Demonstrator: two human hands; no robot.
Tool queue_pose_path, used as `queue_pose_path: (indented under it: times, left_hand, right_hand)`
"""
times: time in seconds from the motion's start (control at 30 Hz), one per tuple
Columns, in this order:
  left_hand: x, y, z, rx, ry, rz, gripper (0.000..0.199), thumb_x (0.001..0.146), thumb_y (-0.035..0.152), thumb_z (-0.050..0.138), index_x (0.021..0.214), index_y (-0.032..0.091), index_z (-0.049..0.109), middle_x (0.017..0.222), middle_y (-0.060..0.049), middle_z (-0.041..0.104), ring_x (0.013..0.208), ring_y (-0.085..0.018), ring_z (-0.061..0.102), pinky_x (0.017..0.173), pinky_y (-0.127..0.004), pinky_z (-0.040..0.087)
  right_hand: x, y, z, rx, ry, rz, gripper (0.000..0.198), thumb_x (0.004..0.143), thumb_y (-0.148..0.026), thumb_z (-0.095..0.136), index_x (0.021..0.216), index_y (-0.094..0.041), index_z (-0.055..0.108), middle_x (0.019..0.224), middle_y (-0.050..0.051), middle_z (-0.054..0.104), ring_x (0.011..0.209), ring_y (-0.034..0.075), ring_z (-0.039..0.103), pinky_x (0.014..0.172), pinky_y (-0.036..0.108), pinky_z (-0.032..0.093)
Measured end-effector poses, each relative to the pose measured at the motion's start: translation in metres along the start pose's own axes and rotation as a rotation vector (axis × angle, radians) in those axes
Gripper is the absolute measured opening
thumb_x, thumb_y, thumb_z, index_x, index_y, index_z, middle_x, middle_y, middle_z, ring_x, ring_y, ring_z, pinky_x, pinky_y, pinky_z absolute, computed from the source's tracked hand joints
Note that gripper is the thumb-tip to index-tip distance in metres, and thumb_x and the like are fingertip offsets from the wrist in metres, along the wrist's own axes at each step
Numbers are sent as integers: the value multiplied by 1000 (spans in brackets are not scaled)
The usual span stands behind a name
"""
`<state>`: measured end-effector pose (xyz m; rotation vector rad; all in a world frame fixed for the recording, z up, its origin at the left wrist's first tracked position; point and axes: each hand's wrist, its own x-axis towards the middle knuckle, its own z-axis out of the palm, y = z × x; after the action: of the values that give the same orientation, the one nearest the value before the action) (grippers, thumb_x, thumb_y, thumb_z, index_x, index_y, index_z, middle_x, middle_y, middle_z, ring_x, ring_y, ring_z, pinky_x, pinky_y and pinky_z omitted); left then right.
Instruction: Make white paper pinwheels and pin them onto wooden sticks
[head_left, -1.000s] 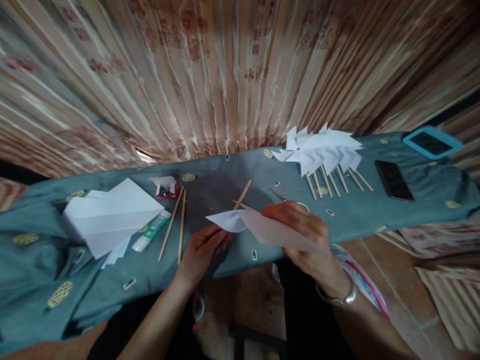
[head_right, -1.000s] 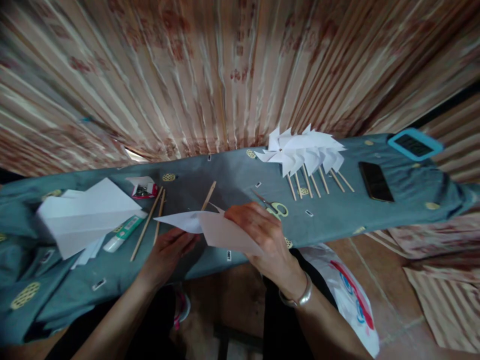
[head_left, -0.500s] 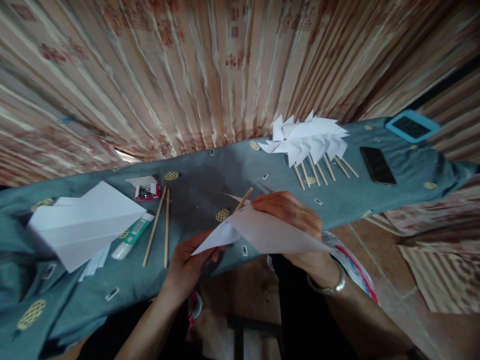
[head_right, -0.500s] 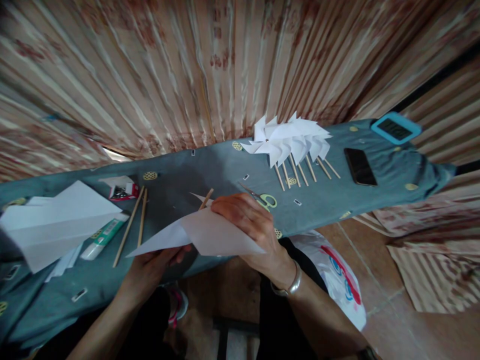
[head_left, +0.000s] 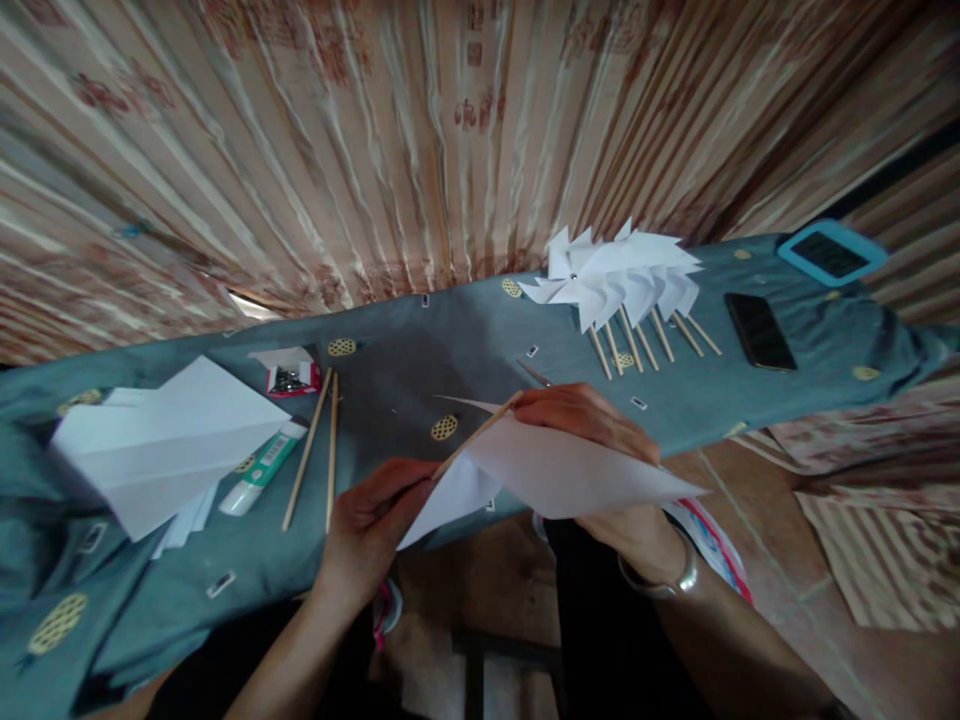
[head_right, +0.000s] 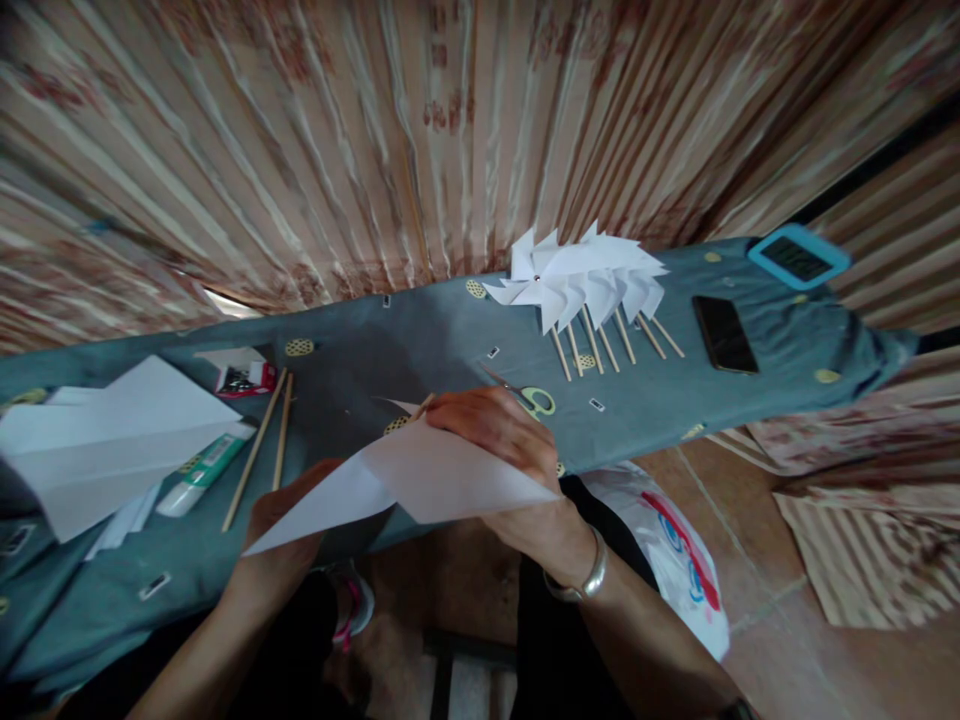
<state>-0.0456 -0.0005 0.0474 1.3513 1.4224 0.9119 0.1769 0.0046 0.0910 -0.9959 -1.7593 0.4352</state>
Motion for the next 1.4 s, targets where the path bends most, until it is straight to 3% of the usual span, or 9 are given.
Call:
queue_pose_path:
  times: [0.37, 0.57, 0.9, 1.2, 1.33, 1.4]
  left_hand:
    - [1, 0, -5, -182, -1, 52, 31, 72, 50, 74, 76, 20, 80, 72, -7, 72, 61, -18, 64, 56, -26, 52]
    - [-1, 1, -10, -63, 22, 160, 16, 77, 35, 71, 78, 22, 80, 76, -6, 74, 64, -16, 67, 58, -23, 54]
    - [-5, 9, -20, 94, 55, 308, 14, 81, 24, 67, 80, 23, 81, 80, -5, 77, 66, -16, 71, 60, -21, 56]
    - [-5, 12, -28, 202, 79, 447, 16, 85, 27, 65, 84, 25, 81, 81, -1, 78, 67, -14, 73, 62, -17, 58]
    - [-9, 4, -33, 291, 52, 460, 18, 88, 27, 63, 93, 27, 80, 89, -2, 78, 74, -14, 74, 66, -18, 59]
    - [-12, -2, -35, 328, 65, 473, 19, 87, 24, 64, 98, 29, 80, 93, 0, 78, 76, -14, 74, 69, -17, 59]
  right_hand:
    - [1, -3, -2, 18, -32, 69, 20, 93, -35, 57, 105, -24, 68, 97, 7, 75, 95, 25, 70, 85, 43, 57]
    - [1, -2, 0, 32, -22, 89, 15, 89, -27, 60, 102, -26, 67, 96, 5, 75, 92, 25, 71, 82, 43, 59]
    - [-6, 4, 2, 65, 10, 137, 12, 89, -27, 61, 99, -26, 66, 93, 5, 73, 92, 25, 70, 79, 41, 58]
    - [-12, 7, 5, 33, 104, 128, 19, 86, -24, 66, 104, -27, 64, 97, 6, 72, 96, 26, 70, 84, 44, 58]
    - [-15, 6, -1, -125, -14, 132, 43, 84, -28, 68, 127, -26, 58, 115, 9, 70, 104, 27, 67, 87, 45, 58]
    - [-12, 4, -4, -156, -96, 88, 41, 86, -29, 66, 126, -26, 59, 113, 8, 72, 102, 27, 68, 87, 44, 58]
